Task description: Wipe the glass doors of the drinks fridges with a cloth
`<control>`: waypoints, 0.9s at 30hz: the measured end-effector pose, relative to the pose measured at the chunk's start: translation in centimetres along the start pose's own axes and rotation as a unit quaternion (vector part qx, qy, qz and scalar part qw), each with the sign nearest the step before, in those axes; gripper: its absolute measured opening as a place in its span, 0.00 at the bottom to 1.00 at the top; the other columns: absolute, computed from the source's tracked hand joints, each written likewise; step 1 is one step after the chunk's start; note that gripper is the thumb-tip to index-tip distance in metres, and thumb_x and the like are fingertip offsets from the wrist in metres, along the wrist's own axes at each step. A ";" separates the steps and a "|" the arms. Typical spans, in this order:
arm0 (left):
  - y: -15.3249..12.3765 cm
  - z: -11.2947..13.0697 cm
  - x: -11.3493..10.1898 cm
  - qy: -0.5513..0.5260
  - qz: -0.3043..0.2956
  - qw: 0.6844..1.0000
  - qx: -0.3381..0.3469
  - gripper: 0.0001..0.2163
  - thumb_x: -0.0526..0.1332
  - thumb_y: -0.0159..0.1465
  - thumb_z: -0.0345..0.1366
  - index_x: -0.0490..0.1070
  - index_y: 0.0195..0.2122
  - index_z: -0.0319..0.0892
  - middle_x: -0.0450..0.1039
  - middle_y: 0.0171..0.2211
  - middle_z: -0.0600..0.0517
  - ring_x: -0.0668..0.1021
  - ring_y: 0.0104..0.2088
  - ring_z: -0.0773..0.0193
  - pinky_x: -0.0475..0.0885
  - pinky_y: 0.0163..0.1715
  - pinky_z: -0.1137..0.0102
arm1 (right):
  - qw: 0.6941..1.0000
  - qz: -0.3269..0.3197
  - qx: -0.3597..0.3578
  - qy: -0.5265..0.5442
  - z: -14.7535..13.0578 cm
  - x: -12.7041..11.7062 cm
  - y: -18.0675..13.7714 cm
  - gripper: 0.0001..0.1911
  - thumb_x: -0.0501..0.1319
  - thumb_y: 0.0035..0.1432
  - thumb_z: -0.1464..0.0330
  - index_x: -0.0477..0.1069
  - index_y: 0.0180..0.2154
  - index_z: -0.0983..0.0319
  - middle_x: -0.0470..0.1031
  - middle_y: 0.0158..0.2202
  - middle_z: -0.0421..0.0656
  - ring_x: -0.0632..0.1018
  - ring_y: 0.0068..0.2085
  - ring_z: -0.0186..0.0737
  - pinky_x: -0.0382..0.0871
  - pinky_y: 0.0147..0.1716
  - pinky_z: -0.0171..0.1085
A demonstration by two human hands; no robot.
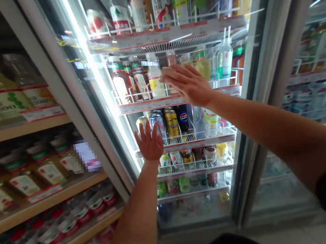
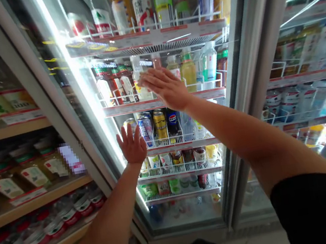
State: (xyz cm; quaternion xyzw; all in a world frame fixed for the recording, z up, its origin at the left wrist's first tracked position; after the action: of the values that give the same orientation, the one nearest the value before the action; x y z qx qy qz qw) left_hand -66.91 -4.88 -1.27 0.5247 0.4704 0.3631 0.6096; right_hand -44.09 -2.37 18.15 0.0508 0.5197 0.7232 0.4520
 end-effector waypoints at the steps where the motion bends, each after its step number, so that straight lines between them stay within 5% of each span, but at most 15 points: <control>1: 0.0 0.0 0.0 0.004 0.003 1.000 0.006 0.23 0.48 0.74 0.42 0.67 0.66 0.42 0.60 0.69 0.43 0.49 0.74 0.54 0.38 0.73 0.49 | 1.000 0.018 0.024 -0.010 0.5 -0.6 -0.7 0.25 0.48 0.73 0.67 0.61 0.68 0.52 0.63 0.69 0.38 0.59 0.72 0.47 0.49 0.72 0.57; 4: -0.1 -0.1 0.1 0.016 0.012 1.000 0.017 0.23 0.48 0.74 0.42 0.67 0.66 0.41 0.61 0.69 0.43 0.48 0.74 0.54 0.38 0.73 0.51 | 0.996 0.034 0.068 -0.040 0.9 -1.6 -4.1 0.26 0.49 0.74 0.66 0.57 0.70 0.51 0.62 0.70 0.39 0.58 0.72 0.48 0.49 0.72 0.56; 10: -0.2 -0.4 0.3 0.007 0.008 1.000 0.008 0.23 0.48 0.74 0.43 0.66 0.66 0.42 0.60 0.69 0.42 0.48 0.74 0.53 0.39 0.73 0.47 | 0.996 -0.053 -0.031 -0.068 0.9 -2.8 -10.4 0.35 0.51 0.73 0.71 0.42 0.73 0.43 0.62 0.69 0.32 0.63 0.70 0.41 0.56 0.71 0.48; 15: -0.2 -0.5 0.4 -0.008 0.020 1.000 0.015 0.24 0.48 0.74 0.43 0.64 0.68 0.44 0.58 0.70 0.43 0.48 0.74 0.54 0.40 0.72 0.46 | 0.987 0.041 0.087 -0.126 2.4 -4.8 -14.6 0.35 0.55 0.72 0.70 0.44 0.73 0.46 0.63 0.69 0.39 0.61 0.71 0.49 0.56 0.69 0.53; 21: -0.3 -0.9 0.8 -0.023 0.005 1.000 0.000 0.24 0.49 0.74 0.45 0.63 0.68 0.45 0.56 0.71 0.43 0.46 0.74 0.53 0.38 0.72 0.45 | 0.988 -0.084 -0.065 -0.108 -0.3 -4.1 -20.3 0.38 0.56 0.70 0.75 0.43 0.73 0.49 0.69 0.65 0.35 0.67 0.68 0.37 0.57 0.69 0.43; 27: -0.2 -1.0 0.9 -0.045 -0.011 0.998 -0.033 0.26 0.49 0.73 0.49 0.65 0.67 0.43 0.58 0.70 0.42 0.47 0.74 0.51 0.36 0.72 0.45 | 0.989 0.020 0.048 -0.138 -0.1 -4.1 -20.5 0.38 0.59 0.69 0.74 0.46 0.73 0.53 0.67 0.66 0.42 0.62 0.71 0.44 0.53 0.71 0.47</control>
State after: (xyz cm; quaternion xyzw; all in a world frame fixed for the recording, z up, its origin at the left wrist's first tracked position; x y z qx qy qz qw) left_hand -67.59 -3.76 -1.66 0.5145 0.4362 0.3477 0.6512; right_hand -29.40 -4.31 3.37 0.1826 0.4852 0.6924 0.5018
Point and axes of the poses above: each hand's wrist, its own y-axis towards the middle knuckle, its own x-axis out of the palm, z = x × y, the point moved 3 cm from there along y, towards the middle knuckle
